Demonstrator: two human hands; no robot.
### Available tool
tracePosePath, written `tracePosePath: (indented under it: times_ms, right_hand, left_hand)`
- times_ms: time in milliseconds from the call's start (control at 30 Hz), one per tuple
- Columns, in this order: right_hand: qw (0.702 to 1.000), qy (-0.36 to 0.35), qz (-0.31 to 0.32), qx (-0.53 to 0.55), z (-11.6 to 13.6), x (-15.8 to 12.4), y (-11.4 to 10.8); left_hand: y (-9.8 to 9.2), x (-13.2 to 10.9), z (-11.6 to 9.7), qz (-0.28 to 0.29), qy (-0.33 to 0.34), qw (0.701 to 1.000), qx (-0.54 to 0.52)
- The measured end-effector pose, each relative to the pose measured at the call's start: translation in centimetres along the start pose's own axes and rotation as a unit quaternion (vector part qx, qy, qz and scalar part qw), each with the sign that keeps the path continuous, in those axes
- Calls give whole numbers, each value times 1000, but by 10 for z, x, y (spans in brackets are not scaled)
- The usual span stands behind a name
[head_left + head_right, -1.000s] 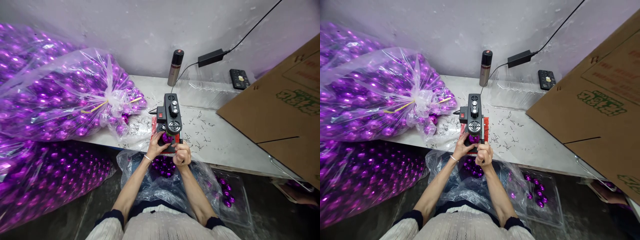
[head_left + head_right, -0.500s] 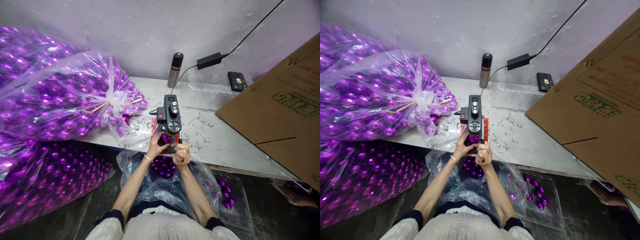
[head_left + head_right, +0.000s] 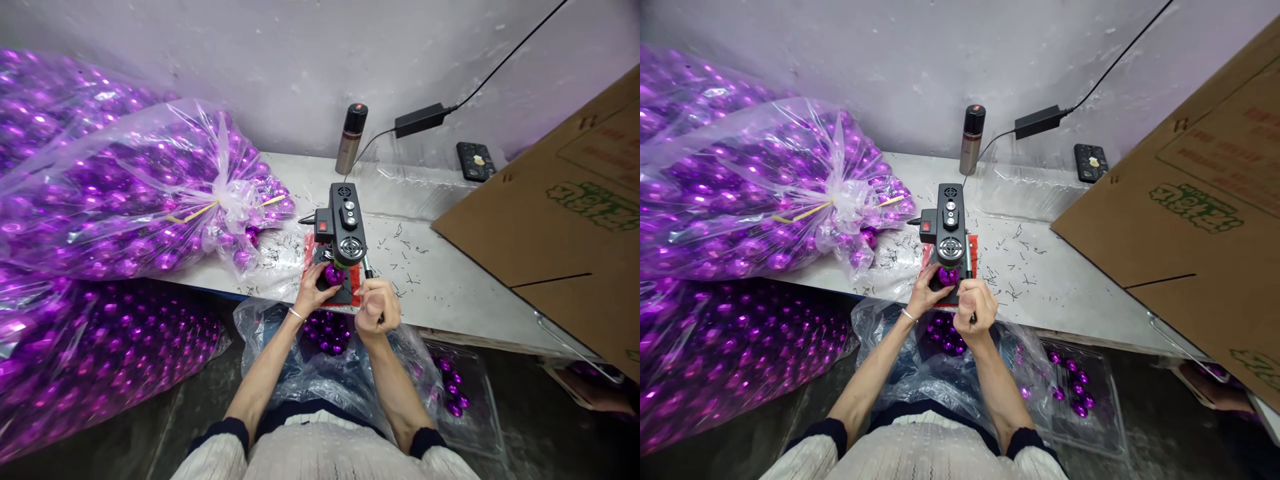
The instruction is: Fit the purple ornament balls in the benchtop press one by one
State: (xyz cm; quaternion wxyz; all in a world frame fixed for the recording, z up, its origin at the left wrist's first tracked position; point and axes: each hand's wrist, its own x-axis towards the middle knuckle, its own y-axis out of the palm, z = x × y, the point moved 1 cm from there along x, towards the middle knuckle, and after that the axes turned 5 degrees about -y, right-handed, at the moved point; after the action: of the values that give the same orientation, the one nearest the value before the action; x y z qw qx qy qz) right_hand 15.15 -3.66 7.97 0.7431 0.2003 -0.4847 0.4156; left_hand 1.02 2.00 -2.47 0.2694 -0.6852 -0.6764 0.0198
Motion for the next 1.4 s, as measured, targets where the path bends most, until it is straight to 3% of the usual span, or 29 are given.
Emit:
tracePosePath:
  times_ms: [367, 800, 933, 1100, 1267, 1400]
  right_hand:
    - [996, -82, 38, 28, -27, -33, 5]
    - [995, -89, 19, 46, -38, -45, 10]
    - [995, -92, 9, 46, -31, -34, 9]
    - [1000, 1, -19, 16, -2, -2, 3]
    - [999, 48, 0, -6, 17, 34, -1]
    - [998, 54, 17, -17, 20, 45, -2]
  left_hand:
    - [0, -1, -2, 0, 5, 1000, 8]
    - [0, -1, -1, 2, -2, 1000, 10]
    - [-1, -1, -3, 7, -6, 1000, 0]
    - [0, -2, -3, -1, -20, 1000, 4]
    - [1, -2, -1, 1, -8, 1000, 5]
    - [0, 1, -3, 8, -13, 1000, -1]
